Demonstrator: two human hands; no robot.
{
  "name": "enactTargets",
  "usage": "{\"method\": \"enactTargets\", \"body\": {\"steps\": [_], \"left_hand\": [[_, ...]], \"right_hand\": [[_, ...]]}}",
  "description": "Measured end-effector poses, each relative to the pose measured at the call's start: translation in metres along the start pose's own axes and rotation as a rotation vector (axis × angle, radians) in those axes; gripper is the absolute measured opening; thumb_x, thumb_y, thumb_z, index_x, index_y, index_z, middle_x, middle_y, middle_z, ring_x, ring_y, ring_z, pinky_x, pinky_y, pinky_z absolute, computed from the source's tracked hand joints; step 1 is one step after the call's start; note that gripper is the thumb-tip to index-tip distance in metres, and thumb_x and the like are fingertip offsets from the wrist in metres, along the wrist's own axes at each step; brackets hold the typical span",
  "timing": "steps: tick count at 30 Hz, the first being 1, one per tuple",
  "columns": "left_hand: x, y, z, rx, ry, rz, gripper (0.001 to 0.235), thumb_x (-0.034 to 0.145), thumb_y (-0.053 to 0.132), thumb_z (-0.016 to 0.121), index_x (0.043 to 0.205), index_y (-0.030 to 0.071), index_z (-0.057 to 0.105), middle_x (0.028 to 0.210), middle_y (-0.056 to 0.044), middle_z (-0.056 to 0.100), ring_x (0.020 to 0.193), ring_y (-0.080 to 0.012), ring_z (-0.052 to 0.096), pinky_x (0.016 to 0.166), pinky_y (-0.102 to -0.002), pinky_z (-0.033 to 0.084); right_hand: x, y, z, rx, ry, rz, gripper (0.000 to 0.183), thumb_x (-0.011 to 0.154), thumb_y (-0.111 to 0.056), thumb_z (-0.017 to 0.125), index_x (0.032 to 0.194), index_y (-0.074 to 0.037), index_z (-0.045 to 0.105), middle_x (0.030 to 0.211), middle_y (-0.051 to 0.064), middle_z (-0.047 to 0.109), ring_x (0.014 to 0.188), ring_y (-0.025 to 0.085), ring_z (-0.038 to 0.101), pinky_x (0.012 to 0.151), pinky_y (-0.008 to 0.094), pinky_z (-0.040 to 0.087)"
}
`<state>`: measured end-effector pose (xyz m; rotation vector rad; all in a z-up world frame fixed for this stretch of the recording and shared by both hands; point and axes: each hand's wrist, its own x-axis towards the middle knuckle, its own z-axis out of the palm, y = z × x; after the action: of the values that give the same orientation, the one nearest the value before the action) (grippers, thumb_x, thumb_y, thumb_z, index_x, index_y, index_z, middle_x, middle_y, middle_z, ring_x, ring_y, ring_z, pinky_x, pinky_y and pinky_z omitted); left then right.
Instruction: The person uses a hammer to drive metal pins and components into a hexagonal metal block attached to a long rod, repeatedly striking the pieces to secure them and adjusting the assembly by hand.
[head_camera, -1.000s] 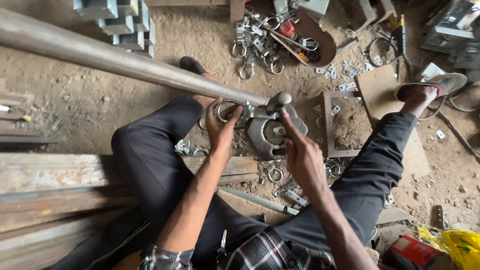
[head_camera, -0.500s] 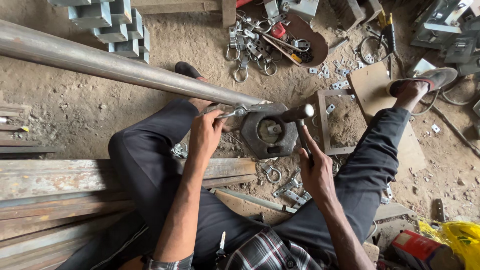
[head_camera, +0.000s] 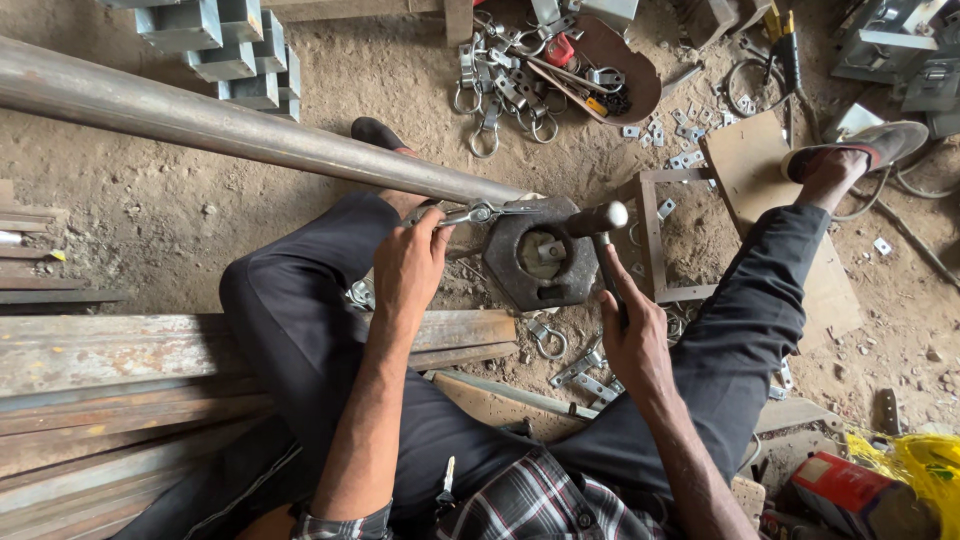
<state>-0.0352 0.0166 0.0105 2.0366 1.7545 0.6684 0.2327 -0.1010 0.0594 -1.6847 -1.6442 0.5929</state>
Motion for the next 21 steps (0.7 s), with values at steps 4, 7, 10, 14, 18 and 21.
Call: {"method": "enactTargets", "body": {"steps": [4, 7, 10, 14, 18, 21], "left_hand": [[-0.004, -0.006, 0.004, 0.185, 0.039, 0.033, 0.023, 0.097, 0.027, 0.071, 0.113, 0.011, 0.075, 0.07, -0.015, 0.071, 0.056, -0.028, 0.069, 0.047, -0.041, 0.052], [-0.005, -0.005, 0.001, 0.192, 0.041, 0.042, 0.02, 0.097, 0.029, 0.073, 0.105, 0.011, 0.075, 0.082, -0.011, 0.074, 0.06, -0.0232, 0.067, 0.05, -0.039, 0.051], [-0.004, 0.0, -0.006, 0.228, 0.273, 0.264, 0.024, 0.089, 0.035, 0.075, 0.093, 0.012, 0.07, 0.089, -0.008, 0.07, 0.074, -0.0251, 0.068, 0.062, -0.038, 0.055], [0.004, -0.011, 0.007, -0.297, 0.171, 0.326, 0.032, 0.108, 0.035, 0.062, 0.104, 0.005, 0.071, 0.102, -0.009, 0.072, 0.076, -0.0194, 0.069, 0.061, -0.034, 0.055], [0.012, -0.021, 0.032, -0.812, -0.098, -0.06, 0.045, 0.106, 0.043, 0.055, 0.103, 0.001, 0.069, 0.072, -0.004, 0.068, 0.06, -0.0163, 0.073, 0.047, -0.029, 0.054], [0.016, -0.022, 0.037, -0.948, -0.145, -0.16, 0.047, 0.105, 0.044, 0.055, 0.091, 0.0, 0.065, 0.073, -0.007, 0.068, 0.058, -0.0165, 0.075, 0.038, -0.026, 0.052]], "right_hand": [[0.0, 0.0, 0.0, -0.034, -0.032, 0.12, 0.058, 0.102, -0.008, 0.059, 0.158, -0.017, 0.045, 0.097, 0.022, 0.072, 0.059, 0.018, 0.055, 0.06, 0.037, 0.049], [0.0, 0.001, 0.0, -0.016, -0.014, 0.041, 0.057, 0.103, -0.007, 0.057, 0.158, -0.015, 0.043, 0.106, 0.023, 0.072, 0.06, 0.018, 0.056, 0.059, 0.037, 0.049], [0.0, 0.002, 0.0, -0.012, 0.007, -0.046, 0.057, 0.104, -0.008, 0.057, 0.159, -0.015, 0.042, 0.106, 0.022, 0.072, 0.065, 0.015, 0.06, 0.061, 0.036, 0.05], [0.0, 0.003, 0.0, -0.042, -0.048, 0.127, 0.057, 0.104, -0.011, 0.058, 0.158, -0.018, 0.043, 0.091, 0.019, 0.071, 0.055, 0.016, 0.051, 0.054, 0.037, 0.045], [-0.001, 0.001, -0.002, -0.025, -0.047, 0.128, 0.057, 0.104, -0.01, 0.057, 0.159, -0.019, 0.043, 0.088, 0.019, 0.071, 0.054, 0.014, 0.047, 0.053, 0.037, 0.043], [-0.001, 0.001, 0.0, -0.002, -0.021, 0.051, 0.059, 0.103, -0.009, 0.057, 0.16, -0.018, 0.042, 0.107, 0.021, 0.071, 0.056, 0.013, 0.046, 0.053, 0.035, 0.044]]}}
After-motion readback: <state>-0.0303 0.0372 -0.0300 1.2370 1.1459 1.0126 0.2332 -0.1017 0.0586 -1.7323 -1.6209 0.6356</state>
